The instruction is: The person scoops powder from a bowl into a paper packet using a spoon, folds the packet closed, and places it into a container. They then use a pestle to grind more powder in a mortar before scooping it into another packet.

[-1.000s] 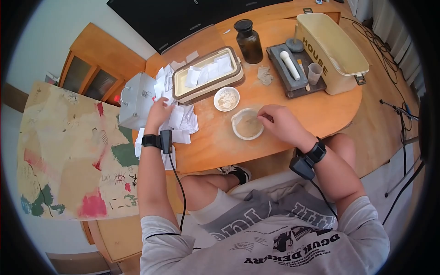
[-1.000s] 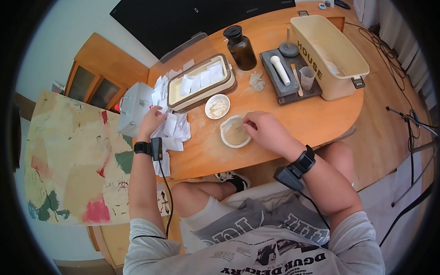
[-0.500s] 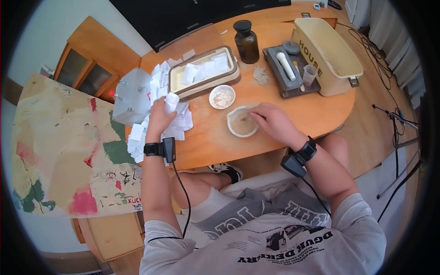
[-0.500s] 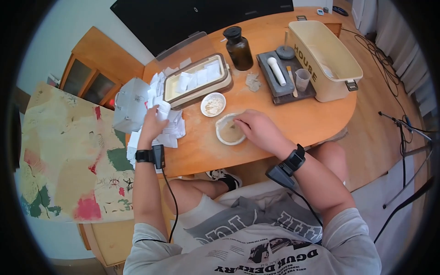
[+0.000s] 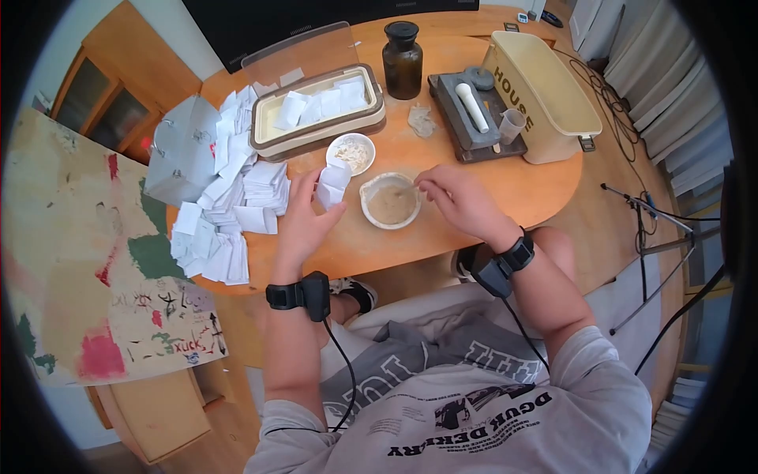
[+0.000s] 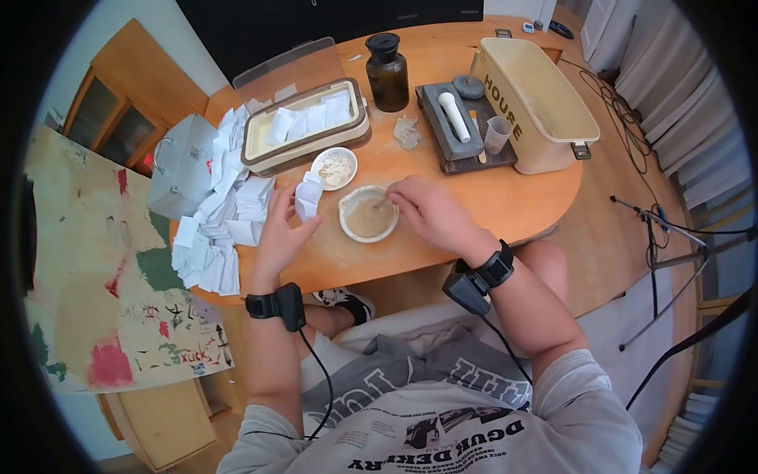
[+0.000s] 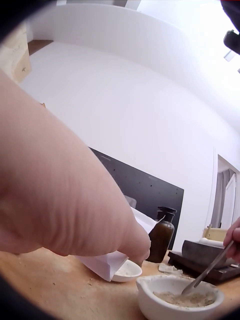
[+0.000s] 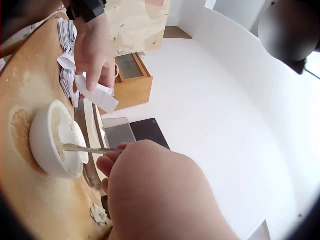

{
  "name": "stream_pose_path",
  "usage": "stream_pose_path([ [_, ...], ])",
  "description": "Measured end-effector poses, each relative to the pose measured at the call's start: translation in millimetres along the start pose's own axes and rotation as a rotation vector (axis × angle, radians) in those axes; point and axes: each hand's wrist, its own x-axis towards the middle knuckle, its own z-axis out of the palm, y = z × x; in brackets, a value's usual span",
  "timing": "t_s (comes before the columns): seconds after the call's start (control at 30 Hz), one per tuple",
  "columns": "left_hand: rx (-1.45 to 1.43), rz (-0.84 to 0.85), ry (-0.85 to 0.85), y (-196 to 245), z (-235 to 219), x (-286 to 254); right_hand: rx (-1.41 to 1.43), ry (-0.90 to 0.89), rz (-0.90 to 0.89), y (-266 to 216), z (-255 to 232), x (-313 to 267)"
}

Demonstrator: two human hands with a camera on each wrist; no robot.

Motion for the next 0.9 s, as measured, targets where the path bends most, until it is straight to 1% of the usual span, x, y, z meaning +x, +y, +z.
stream_pose_path([
  [0.03,0.079,0.032,-0.013,2,1,-1,-0.053,0.047,0.021,-2,-3,1],
  [0.07,0.062,0.027,-0.008,2,3,-1,-0.065,0.034,0.024,-2,-3,2],
  [0.13,0.137,0.100,0.008,1,5,-3,-0.162,0.080,0.006,-3,-2,4],
  [0.17,0.124,0.095,0.014,2,6,-4,-0.171,0.068,0.006,-2,1,3],
  [0.23,0.196,0.143,0.011,3,7,-6,-0.143,0.085,0.180,1,10,1],
  [0.27,0.186,0.138,0.016,3,8,-7,-0.150,0.075,0.180,1,13,2],
  [0.33,0.164,0.196,0.013,4,11,-9,0.166,0.061,0.491,1,18,3],
  [0.37,0.156,0.194,0.016,5,11,-10,0.159,0.057,0.492,3,21,3],
  [0.43,0.193,0.210,-0.022,8,12,-11,0.263,0.053,0.567,11,27,3],
  [0.47,0.188,0.210,-0.020,7,13,-11,0.258,0.052,0.567,15,30,3],
  [0.53,0.191,0.228,-0.042,7,14,-11,0.397,0.086,0.592,23,35,1],
  [0.57,0.190,0.230,-0.041,7,15,-12,0.395,0.088,0.590,26,36,0],
  [0.63,0.192,0.241,-0.029,7,16,-12,0.580,0.200,0.644,29,34,1],
  [0.67,0.191,0.245,-0.023,7,15,-12,0.576,0.200,0.637,28,31,3],
  [0.73,0.188,0.237,-0.031,8,15,-12,0.656,0.252,0.662,24,22,5],
  [0.77,0.188,0.240,-0.024,7,16,-11,0.653,0.251,0.655,21,18,7],
  [0.83,0.187,0.251,-0.046,5,17,-12,0.684,0.332,0.600,15,13,11],
  [0.9,0.206,0.251,-0.047,6,20,-12,0.703,0.344,0.575,10,10,15],
])
